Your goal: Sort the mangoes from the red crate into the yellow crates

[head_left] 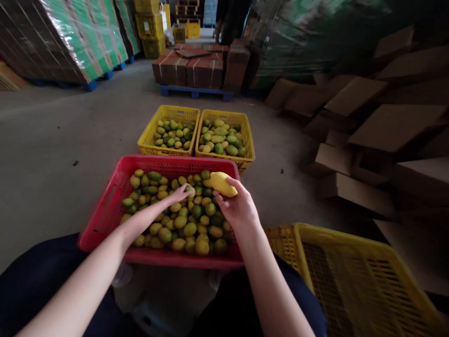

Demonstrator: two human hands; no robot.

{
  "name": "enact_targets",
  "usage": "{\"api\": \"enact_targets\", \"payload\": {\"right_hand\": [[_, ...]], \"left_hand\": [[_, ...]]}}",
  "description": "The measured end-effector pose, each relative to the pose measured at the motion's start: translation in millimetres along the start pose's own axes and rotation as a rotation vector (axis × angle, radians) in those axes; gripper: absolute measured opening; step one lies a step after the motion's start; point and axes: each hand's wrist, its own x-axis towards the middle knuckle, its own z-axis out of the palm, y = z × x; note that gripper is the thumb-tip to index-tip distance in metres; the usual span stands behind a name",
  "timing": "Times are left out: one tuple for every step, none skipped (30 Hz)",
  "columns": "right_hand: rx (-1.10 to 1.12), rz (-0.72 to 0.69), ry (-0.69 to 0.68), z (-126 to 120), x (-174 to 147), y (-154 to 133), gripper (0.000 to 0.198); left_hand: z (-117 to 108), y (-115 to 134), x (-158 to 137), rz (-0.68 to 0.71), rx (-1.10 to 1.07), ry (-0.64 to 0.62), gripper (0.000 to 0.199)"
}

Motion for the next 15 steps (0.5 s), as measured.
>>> {"api": "enact_targets", "payload": {"right_hand": [[0.0,-0.025,-0.011,1.3,-0.5,1.6,0.009],[0.0,-0.044,-0.024,2.5,-1.3,3.5,0.007],[-0.003,-0.051,-0.042,3.6,-2.0,5.8,0.006],[-0.013,-0.044,-0.063,4.6,-2.5,8.7,0.005],[-0.032,-0.023,-0.089,5.6,-2.9,12.3,0.006],[-0.058,0.009,-0.12,6.7,-3.2,16.8,0.009],[-0.086,0.041,-0.154,8.0,-3.6,22.3,0.012],[-0.116,0.072,-0.185,9.5,-4.1,28.6,0.015],[-0.15,0.105,-0.211,11.3,-5.1,35.6,0.017],[-0.188,0.133,-0.236,13.1,-6.4,43.0,0.019],[-0.228,0.155,-0.262,14.9,-8.0,50.5,0.02],[-0.265,0.165,-0.289,16.6,-9.8,57.8,0.019],[-0.297,0.155,-0.317,18.1,-11.7,64.3,0.019],[-0.321,0.121,-0.344,19.5,-13.4,69.9,0.02],[-0.335,0.065,-0.363,20.9,-15.0,74.4,0.022]], "left_hand": [[-5.7,11.8,2.1,-0.019,-0.034,-0.019,0.036],[-13.1,24.9,0.9,-0.045,-0.083,-0.055,0.043],[-21.9,39.0,-4.3,-0.076,-0.165,-0.098,0.05],[-31.5,53.3,-13.6,-0.106,-0.279,-0.14,0.056],[-40.9,67.1,-26.5,-0.132,-0.402,-0.176,0.059],[-49.5,79.6,-42.3,-0.15,-0.517,-0.2,0.06],[-56.5,90.1,-59.6,-0.159,-0.606,-0.206,0.059],[-61.6,98.0,-77.4,-0.163,-0.659,-0.199,0.057],[-64.7,103.0,-94.4,-0.17,-0.695,-0.196,0.055],[-66.1,105.0,-109.9,-0.174,-0.727,-0.192,0.053],[-66.0,104.3,-123.1,-0.167,-0.758,-0.185,0.051],[-64.8,101.5,-133.9,-0.143,-0.788,-0.171,0.048],[-63.0,97.2,-142.1,-0.1,-0.809,-0.149,0.047],[-61.0,92.4,-148.1,-0.044,-0.813,-0.121,0.048],[-59.1,87.7,-152.1,0.014,-0.794,-0.089,0.051]]}}
